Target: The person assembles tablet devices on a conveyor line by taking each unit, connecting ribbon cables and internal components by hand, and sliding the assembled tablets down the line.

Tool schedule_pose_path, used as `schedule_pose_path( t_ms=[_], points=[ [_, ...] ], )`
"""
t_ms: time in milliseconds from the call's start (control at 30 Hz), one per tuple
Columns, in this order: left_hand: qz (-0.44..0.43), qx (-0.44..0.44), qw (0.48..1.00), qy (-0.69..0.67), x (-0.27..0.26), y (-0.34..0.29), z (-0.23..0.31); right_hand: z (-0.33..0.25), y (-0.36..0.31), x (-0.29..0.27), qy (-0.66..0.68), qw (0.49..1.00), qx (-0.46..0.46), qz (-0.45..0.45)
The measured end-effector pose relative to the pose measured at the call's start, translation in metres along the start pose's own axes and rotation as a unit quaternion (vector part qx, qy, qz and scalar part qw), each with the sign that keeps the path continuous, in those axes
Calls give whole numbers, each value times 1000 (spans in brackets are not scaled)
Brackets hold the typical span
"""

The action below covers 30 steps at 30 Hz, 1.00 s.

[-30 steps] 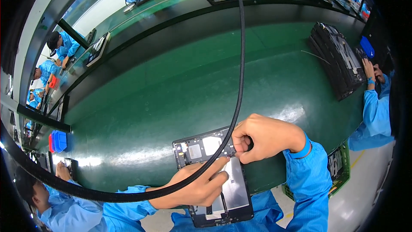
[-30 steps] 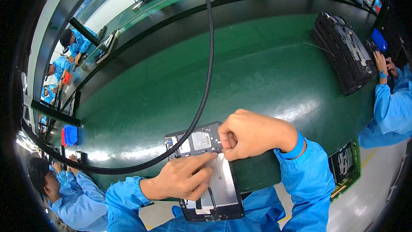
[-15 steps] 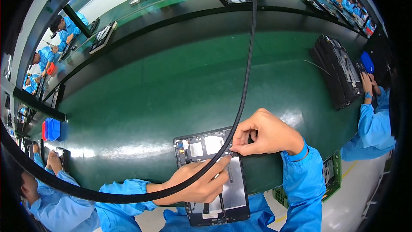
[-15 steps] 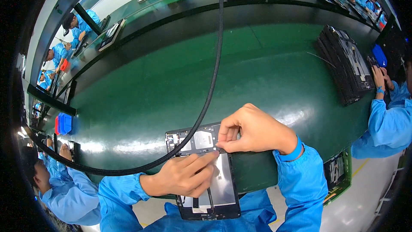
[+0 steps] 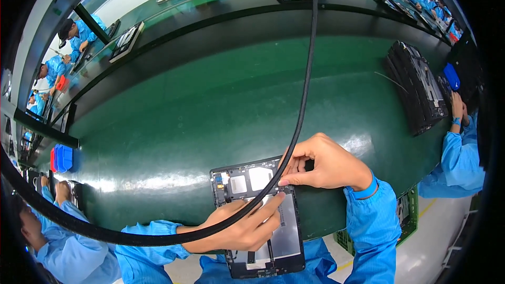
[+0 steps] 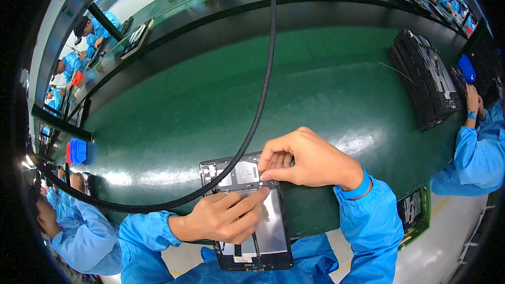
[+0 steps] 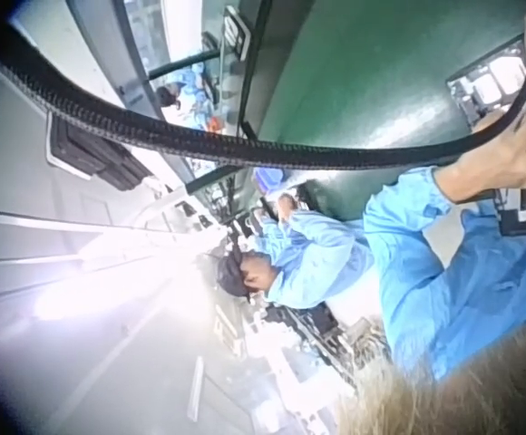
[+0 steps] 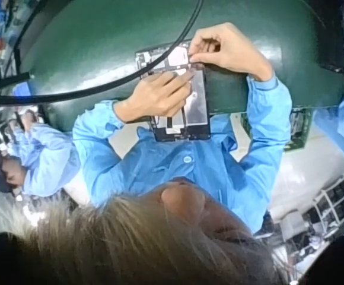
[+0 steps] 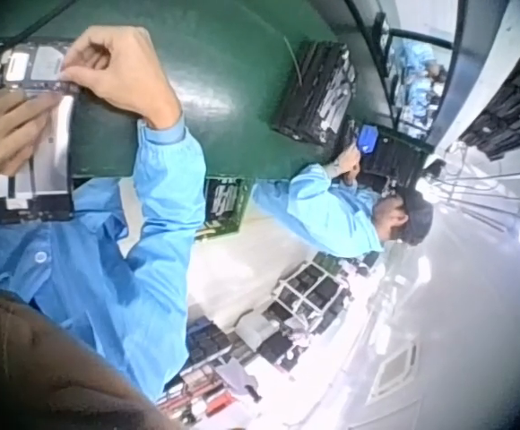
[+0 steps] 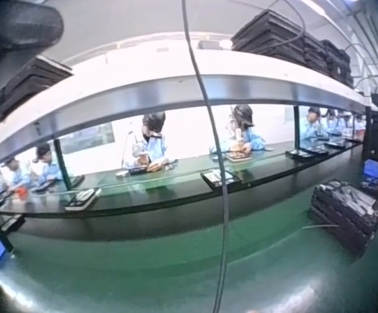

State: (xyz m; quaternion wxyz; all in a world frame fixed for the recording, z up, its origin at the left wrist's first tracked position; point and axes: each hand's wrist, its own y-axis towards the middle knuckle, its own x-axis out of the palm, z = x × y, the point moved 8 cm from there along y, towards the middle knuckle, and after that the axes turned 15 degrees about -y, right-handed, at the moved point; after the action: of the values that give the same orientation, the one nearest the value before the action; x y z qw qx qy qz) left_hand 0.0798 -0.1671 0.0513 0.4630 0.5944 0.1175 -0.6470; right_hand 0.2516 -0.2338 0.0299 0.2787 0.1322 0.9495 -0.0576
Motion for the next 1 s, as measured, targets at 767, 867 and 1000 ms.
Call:
schedule_pose_path(
  t_ms=[767,867,1000],
  points=[
    [-18,-12,998,65,0,-1,3,22,16,31,114,987,14,111],
    [-20,-20,999,45,-3,0,1,19,18,32,138,983,2,122],
    [3,-27,1000,-3,-5,2,-5,12,18,29,130,983,-10,128]
  ],
)
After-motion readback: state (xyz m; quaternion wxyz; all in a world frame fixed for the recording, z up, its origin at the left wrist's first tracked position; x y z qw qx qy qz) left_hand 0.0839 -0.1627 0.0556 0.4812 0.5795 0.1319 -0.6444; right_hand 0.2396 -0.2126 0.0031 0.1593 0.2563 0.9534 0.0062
